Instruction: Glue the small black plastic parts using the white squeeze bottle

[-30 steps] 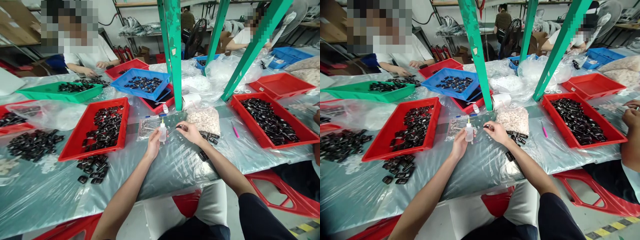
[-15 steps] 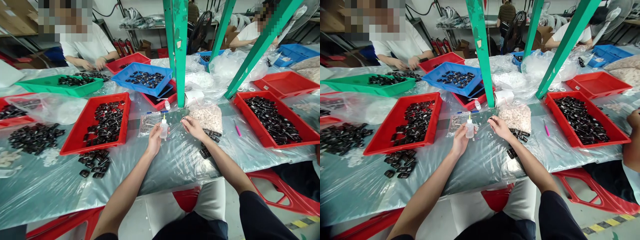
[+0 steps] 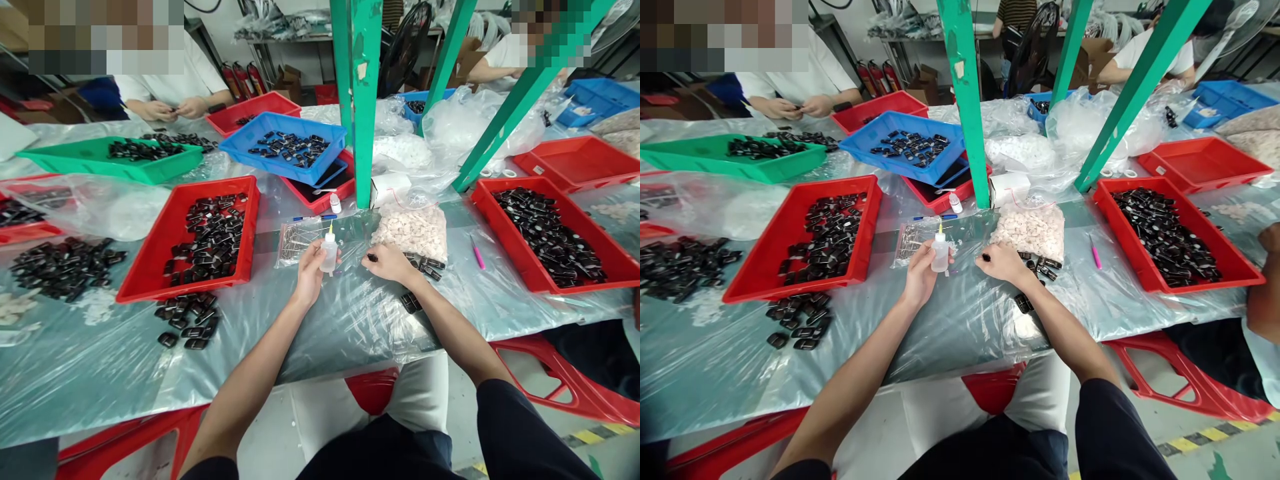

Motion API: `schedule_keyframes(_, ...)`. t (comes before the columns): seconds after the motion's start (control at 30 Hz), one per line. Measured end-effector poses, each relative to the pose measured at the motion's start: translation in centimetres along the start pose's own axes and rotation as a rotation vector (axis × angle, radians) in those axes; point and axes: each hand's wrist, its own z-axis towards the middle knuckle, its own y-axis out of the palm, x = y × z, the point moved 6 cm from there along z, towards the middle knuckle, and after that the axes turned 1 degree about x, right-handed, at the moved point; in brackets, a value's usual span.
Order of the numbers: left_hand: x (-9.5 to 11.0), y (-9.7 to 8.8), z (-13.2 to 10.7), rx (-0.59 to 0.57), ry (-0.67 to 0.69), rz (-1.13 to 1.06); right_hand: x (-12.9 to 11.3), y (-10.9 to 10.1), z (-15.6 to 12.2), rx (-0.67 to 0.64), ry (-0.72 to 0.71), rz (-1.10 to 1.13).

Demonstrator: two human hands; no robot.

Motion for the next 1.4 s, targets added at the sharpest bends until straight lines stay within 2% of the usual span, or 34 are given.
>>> schedule_keyframes(0.17, 0.1, 0.0, -0.1, 0.004, 0.002, -0.005, 0.4, 0.5, -0.2, -0.036, 0.048, -0.058)
schedule_keyframes(0.3, 0.2, 0.0, 0.0, 0.002, 0.007, 0.001, 1.1, 0.4, -0.2, -0.015, 0.069, 0.045)
schedule_keyframes(0.4, 0.2, -0.1, 0.0, 0.006, 0.008, 0.004, 1.1, -0.4, -0.5, 0.024, 0.040, 0.263)
schedule_keyframes(0.57, 0.3, -0.1, -0.1, 0.011, -0.003, -0.001, 0.6, -1.3, -0.6, 0.067, -0.121, 0.779)
schedule_keyframes(0.67, 0.3, 0.0, -0.2, 0.012, -0.015, -0.005, 0.9, -1.2, -0.2, 0.145, -0.184, 0.954)
schedule_keyframes(0.83, 0.3, 0.2, -0.2, 0.018, -0.032, 0.001, 0.8, -1.1, 0.3, 0.217, -0.219, 1.054)
schedule_keyframes(1.13, 0.6, -0.3, 0.0, 0.072, 0.055, 0.083, 0.9, -1.6, 0.3, 0.133, -0.130, 1.313)
schedule_keyframes(1.4, 0.7, -0.3, -0.2, 0.059, 0.066, 0.144, 0.5, -1.6, 0.1, 0.071, -0.150, 1.331)
